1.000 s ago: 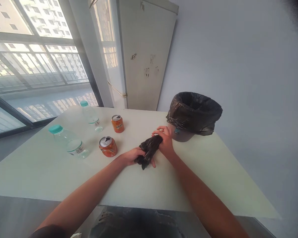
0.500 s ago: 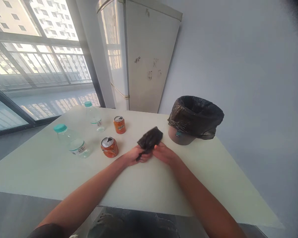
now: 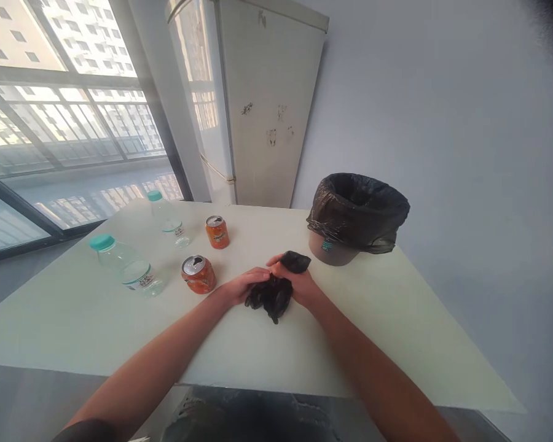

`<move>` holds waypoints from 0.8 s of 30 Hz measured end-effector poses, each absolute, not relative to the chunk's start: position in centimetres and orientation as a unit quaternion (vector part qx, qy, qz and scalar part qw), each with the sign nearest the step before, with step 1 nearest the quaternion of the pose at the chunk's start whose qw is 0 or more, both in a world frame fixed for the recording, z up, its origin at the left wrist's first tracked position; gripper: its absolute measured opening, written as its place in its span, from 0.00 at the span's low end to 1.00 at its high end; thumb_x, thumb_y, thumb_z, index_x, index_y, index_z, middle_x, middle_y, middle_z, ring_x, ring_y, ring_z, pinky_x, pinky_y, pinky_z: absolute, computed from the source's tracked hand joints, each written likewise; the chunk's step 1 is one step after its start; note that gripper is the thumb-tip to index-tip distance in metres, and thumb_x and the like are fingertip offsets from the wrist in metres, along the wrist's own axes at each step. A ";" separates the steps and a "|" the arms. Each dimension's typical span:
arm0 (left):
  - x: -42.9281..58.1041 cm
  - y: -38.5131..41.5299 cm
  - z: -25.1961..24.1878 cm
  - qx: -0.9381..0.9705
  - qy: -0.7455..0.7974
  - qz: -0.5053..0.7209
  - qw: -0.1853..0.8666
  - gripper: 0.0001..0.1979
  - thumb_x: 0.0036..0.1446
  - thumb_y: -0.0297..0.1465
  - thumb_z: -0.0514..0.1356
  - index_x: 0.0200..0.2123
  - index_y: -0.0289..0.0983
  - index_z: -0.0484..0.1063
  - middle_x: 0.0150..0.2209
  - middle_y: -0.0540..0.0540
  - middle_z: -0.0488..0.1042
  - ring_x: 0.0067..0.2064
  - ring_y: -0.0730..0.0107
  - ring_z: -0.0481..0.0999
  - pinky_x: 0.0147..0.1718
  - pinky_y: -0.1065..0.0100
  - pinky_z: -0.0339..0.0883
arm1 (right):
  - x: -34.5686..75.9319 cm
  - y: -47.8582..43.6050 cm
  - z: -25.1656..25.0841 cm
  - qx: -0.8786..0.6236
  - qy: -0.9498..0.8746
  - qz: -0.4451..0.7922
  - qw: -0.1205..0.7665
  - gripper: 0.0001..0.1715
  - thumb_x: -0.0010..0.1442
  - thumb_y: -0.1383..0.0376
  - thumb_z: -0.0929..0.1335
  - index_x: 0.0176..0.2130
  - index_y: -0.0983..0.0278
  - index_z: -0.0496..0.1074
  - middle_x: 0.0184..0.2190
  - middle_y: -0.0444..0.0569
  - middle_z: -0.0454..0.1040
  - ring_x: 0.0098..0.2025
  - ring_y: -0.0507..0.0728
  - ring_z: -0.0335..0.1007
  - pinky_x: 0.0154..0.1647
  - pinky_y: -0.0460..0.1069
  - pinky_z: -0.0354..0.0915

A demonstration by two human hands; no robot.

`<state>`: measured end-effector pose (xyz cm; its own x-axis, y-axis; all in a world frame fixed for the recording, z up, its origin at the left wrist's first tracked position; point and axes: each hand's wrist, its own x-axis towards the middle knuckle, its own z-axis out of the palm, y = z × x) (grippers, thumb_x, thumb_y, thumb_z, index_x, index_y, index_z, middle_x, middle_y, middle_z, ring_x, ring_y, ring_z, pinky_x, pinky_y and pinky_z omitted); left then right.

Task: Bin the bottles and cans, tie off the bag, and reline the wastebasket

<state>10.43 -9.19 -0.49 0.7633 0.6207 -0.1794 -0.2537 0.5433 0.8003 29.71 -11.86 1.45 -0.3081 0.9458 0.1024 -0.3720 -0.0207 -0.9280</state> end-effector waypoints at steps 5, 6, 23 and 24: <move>11.0 -10.0 -0.3 0.468 0.164 0.198 0.846 0.27 0.50 0.42 0.76 0.47 0.31 0.77 0.42 0.35 0.82 0.41 0.59 0.84 0.44 0.62 0.77 | 29.2 -12.3 2.1 -0.273 -0.589 0.589 0.481 0.27 0.63 0.41 0.72 0.32 0.62 0.75 0.35 0.46 0.66 0.35 0.54 0.61 0.41 0.51 0.62; 11.2 -10.1 -0.2 0.478 0.158 0.191 0.842 0.26 0.51 0.41 0.76 0.47 0.31 0.76 0.42 0.35 0.82 0.41 0.57 0.84 0.43 0.61 0.77 | 29.2 -12.4 2.4 -0.281 -0.603 0.578 0.472 0.25 0.62 0.42 0.73 0.34 0.61 0.74 0.37 0.46 0.67 0.37 0.54 0.62 0.43 0.51 0.62; 11.7 -10.1 -0.1 0.563 0.196 0.123 0.793 0.08 0.48 0.31 0.59 0.31 0.32 0.72 0.24 0.50 0.64 0.22 0.78 0.55 0.20 0.71 0.44 | 30.0 -11.7 2.8 -0.180 -0.306 0.725 0.590 0.23 0.66 0.47 0.73 0.34 0.59 0.64 0.20 0.33 0.52 0.18 0.46 0.37 0.21 0.43 0.52; 11.6 -10.1 -0.1 0.570 0.182 0.117 0.793 0.09 0.49 0.32 0.58 0.31 0.32 0.72 0.24 0.49 0.65 0.22 0.77 0.56 0.20 0.71 0.45 | 30.3 -11.6 3.0 -0.180 -0.298 0.716 0.605 0.22 0.66 0.49 0.73 0.35 0.59 0.64 0.21 0.33 0.52 0.18 0.46 0.38 0.21 0.42 0.52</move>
